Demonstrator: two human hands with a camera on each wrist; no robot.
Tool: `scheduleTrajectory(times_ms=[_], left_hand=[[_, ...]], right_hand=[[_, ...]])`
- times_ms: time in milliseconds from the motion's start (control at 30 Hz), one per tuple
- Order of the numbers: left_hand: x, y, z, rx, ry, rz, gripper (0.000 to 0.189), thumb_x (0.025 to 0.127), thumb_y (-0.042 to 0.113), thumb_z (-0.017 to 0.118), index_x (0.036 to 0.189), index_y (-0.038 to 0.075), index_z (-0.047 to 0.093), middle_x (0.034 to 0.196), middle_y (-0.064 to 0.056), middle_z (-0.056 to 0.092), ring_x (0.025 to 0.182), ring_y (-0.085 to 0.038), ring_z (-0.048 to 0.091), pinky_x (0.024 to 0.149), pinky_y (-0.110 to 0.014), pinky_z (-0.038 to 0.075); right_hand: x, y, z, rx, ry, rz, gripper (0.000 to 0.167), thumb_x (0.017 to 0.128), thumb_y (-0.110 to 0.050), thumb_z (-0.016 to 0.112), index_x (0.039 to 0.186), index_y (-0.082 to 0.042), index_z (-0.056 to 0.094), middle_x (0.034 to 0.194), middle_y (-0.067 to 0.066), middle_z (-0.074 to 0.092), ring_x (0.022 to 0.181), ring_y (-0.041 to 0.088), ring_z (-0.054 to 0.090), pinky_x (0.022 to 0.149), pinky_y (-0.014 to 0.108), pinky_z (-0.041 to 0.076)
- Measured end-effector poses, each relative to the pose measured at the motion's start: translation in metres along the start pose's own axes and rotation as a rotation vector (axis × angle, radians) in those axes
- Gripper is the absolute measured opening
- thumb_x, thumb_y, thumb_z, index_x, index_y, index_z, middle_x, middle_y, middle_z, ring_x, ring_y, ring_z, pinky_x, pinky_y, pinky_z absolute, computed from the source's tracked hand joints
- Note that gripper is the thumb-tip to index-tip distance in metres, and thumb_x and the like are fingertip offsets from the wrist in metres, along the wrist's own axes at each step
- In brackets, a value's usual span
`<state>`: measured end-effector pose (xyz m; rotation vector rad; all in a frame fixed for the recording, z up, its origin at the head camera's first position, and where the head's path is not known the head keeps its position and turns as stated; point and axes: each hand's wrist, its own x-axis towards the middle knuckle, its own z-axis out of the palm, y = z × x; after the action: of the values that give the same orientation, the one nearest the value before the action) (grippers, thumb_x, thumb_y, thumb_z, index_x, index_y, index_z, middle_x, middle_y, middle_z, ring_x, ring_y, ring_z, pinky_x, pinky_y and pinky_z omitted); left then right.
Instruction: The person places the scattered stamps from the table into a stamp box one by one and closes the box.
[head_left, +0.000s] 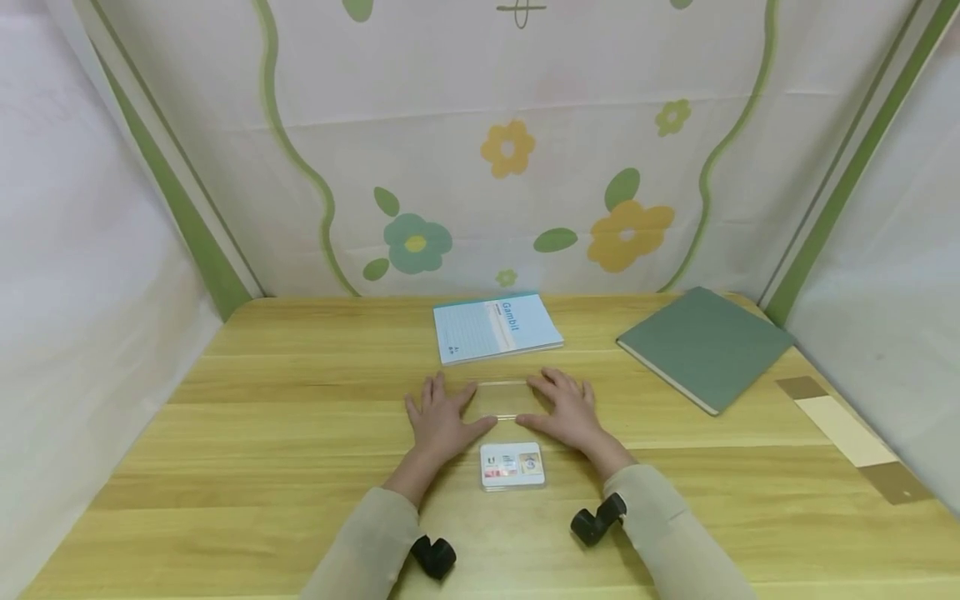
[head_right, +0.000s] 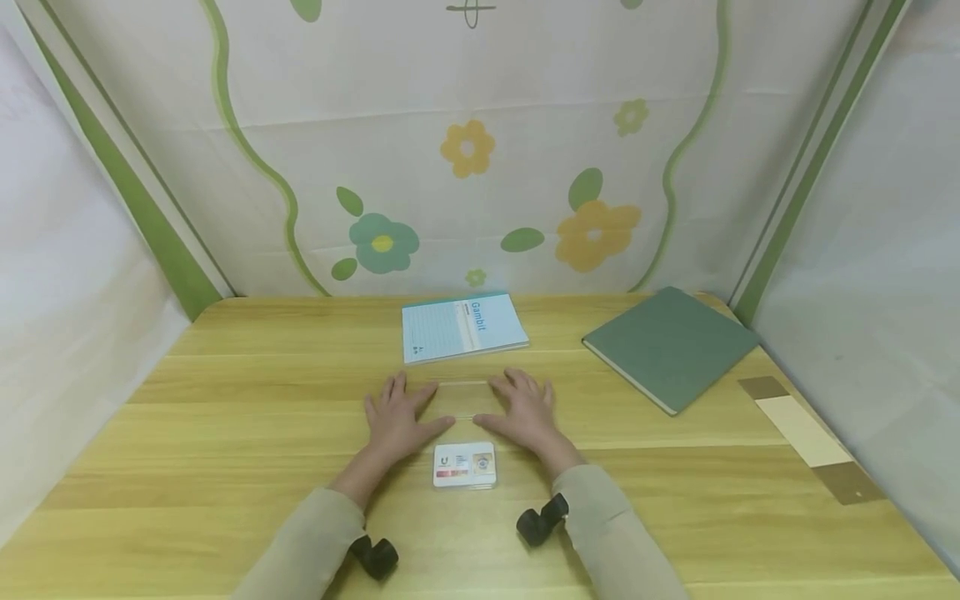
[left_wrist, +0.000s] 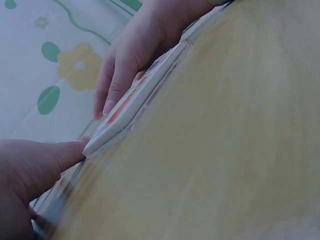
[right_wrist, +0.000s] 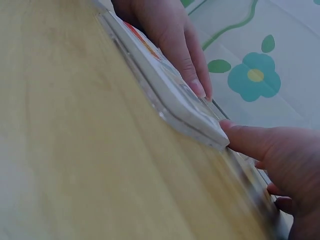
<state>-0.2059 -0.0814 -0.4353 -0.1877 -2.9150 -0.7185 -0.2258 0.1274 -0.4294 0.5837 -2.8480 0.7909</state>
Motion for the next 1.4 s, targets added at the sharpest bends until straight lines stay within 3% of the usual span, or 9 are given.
scheduleTrajectory(times_ms=[267,633,900,1167,1400], left_hand=[[-0.003,0.003,-0.007,-0.014,0.029,0.006,0.066,0.072,0.060,0.053,0.126,0.024,0.046,0.138,-0.018,0.020,0.124,-0.040,0.009,0.091,-0.061,-0.002],[-0.026,0.008,-0.031,-0.010,0.157,0.192,0.072,0.068,0.068,0.048,0.120,0.018,0.052,0.133,-0.013,0.033,0.120,-0.039,0.024,0.090,-0.063,0.008],[-0.047,0.007,-0.034,-0.041,0.086,0.248,0.070,0.068,0.065,0.052,0.118,0.016,0.054,0.129,-0.014,0.039,0.119,-0.039,0.026,0.089,-0.063,0.007],[-0.066,0.007,-0.029,-0.065,0.097,0.292,0.069,0.067,0.062,0.057,0.116,0.014,0.055,0.125,-0.012,0.043,0.117,-0.037,0.031,0.089,-0.063,0.009],[-0.073,0.003,-0.021,-0.051,0.089,0.285,0.068,0.064,0.061,0.060,0.114,0.015,0.056,0.124,-0.013,0.045,0.116,-0.037,0.033,0.089,-0.063,0.010]], right_hand=[[-0.001,-0.006,-0.007,0.097,0.018,0.013,0.069,0.067,-0.049,0.066,0.121,-0.010,0.050,0.130,0.017,0.036,0.120,0.033,0.028,0.093,0.057,-0.002],[-0.022,-0.023,-0.028,0.155,0.065,-0.066,0.071,0.065,-0.047,0.069,0.120,-0.008,0.050,0.129,0.018,0.037,0.119,0.034,0.029,0.092,0.059,0.001],[-0.047,-0.032,-0.028,0.200,0.052,-0.084,0.069,0.063,-0.041,0.073,0.119,-0.007,0.051,0.127,0.017,0.040,0.118,0.032,0.031,0.092,0.060,0.002],[-0.066,-0.030,-0.021,0.239,0.017,-0.095,0.070,0.061,-0.039,0.074,0.119,-0.007,0.051,0.128,0.015,0.040,0.118,0.033,0.032,0.093,0.059,0.006],[-0.072,-0.025,-0.013,0.195,-0.002,-0.085,0.067,0.057,-0.039,0.076,0.114,-0.010,0.055,0.126,0.014,0.042,0.117,0.033,0.033,0.093,0.059,0.003]])
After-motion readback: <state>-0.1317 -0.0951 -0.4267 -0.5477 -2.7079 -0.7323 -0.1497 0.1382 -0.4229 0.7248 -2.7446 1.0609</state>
